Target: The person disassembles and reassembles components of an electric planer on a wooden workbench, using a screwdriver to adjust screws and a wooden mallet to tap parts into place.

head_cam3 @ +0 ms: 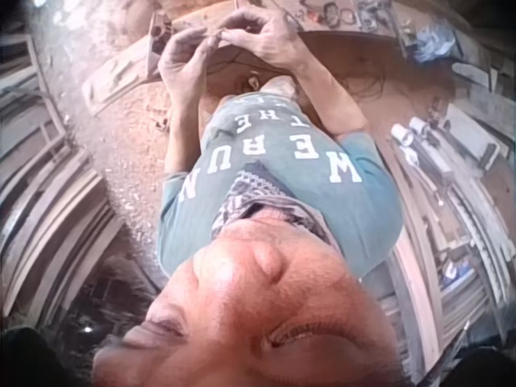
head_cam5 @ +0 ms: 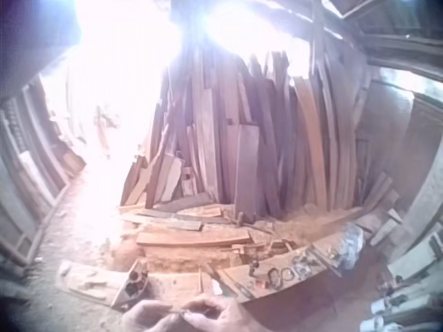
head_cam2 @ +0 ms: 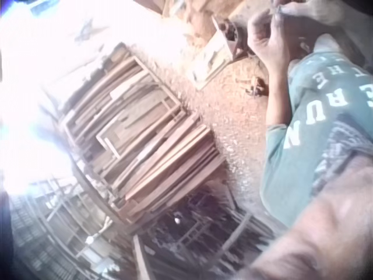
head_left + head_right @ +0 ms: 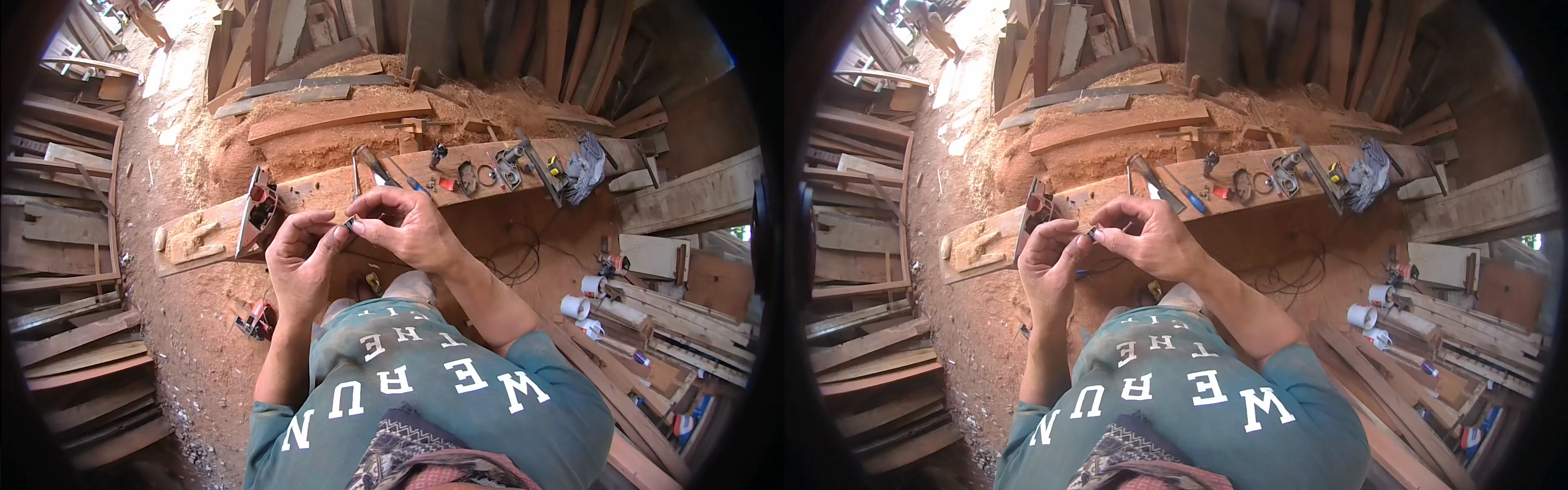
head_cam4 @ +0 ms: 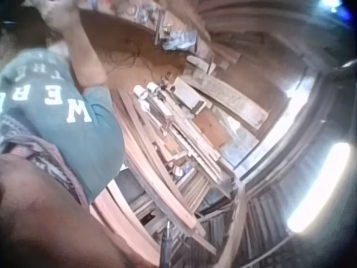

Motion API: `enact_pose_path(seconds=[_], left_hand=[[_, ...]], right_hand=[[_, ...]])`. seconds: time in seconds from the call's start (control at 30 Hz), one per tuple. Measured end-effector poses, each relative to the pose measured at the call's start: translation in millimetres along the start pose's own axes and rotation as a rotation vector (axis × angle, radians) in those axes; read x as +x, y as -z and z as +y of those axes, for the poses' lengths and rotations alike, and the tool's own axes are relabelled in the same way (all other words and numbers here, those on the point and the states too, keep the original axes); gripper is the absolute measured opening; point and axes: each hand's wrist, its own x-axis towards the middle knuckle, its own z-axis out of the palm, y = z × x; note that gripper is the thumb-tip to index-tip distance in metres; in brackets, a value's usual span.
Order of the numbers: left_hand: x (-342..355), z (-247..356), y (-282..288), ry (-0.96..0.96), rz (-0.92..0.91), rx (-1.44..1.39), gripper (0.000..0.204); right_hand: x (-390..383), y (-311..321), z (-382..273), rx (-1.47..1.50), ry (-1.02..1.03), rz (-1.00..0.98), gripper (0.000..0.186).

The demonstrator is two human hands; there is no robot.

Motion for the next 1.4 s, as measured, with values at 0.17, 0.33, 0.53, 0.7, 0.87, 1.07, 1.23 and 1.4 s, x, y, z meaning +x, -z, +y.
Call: enact_pose_path(seconds=[0.17,0.33,0.53,0.7,0.87,1.07,1.23,1.4], left_hand=[[2,-13,-7,0.087,0.001,0.064,0.033],[0,-15,-6,0.263,-0.015,-0.316,0.040],[-7,-28,-5,0.329,-0.025,-0.318,0.040],[-10,-27,-6,0.299,-0.008,-0.280,0.035],[-9,-18,-11,0.285,0.050,-0.137,0.026],[-9,-60,-20,0.177,0.051,0.230,0.014],[-15,-118,-27,0.503,-0.013,0.190,0.012],[-19,-259,-16,0.643,0.161,-0.013,0.013]], right_hand=[[1,9,5,-0.095,0.010,0.062,0.018],[3,20,10,0.113,-0.106,0.100,0.015],[4,21,13,0.104,-0.131,0.086,0.014],[2,19,13,0.056,-0.092,0.087,0.014],[-1,14,17,0.098,-0.075,0.067,0.014],[-10,25,48,-0.198,-0.091,0.121,0.014],[-26,53,110,-0.189,-0.239,0.113,0.018],[22,105,194,-0.678,-0.288,0.111,0.031]])
